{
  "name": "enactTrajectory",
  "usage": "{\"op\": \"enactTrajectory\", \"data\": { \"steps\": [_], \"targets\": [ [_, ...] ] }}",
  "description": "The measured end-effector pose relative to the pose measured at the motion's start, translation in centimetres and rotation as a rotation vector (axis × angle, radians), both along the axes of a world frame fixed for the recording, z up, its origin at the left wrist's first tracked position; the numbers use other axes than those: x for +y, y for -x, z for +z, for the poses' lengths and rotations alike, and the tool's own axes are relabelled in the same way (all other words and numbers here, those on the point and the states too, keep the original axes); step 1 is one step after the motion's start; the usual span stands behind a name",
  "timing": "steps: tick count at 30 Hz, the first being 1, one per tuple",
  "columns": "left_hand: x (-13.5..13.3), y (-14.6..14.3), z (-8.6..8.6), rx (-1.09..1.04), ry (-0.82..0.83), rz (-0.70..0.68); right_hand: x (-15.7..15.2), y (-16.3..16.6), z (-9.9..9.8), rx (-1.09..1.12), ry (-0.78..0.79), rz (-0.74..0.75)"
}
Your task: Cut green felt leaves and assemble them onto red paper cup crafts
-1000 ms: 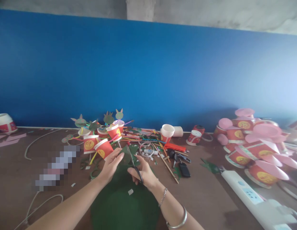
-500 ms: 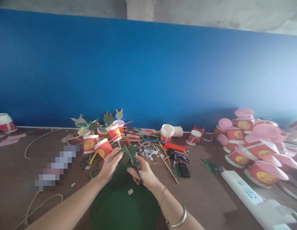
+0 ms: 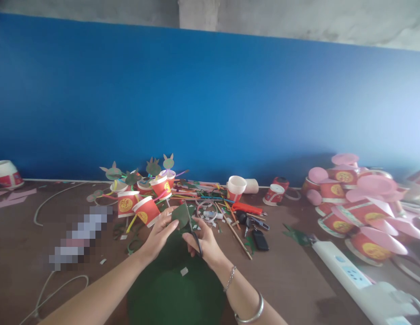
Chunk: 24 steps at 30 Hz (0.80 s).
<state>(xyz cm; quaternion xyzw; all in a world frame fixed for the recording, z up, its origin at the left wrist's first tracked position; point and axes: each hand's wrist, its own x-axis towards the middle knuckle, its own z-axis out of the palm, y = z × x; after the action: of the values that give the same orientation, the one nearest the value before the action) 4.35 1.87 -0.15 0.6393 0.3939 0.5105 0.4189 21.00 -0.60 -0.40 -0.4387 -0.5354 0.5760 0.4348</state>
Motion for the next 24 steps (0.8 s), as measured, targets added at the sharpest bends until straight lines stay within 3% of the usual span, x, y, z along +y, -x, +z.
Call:
{"op": "enactTrajectory", "data": {
  "steps": [5, 24],
  "targets": [
    [0.24, 0.22, -0.56, 0.042, 0.022, -0.034, 0.06, -0.1, -0.12, 0.014, -0.039, 0.019],
    [0.48, 0.27, -0.69, 0.067, -0.047, 0.066, -0.03, 0.19, 0.48, -0.028, -0.008, -0.03]
  ]
}}
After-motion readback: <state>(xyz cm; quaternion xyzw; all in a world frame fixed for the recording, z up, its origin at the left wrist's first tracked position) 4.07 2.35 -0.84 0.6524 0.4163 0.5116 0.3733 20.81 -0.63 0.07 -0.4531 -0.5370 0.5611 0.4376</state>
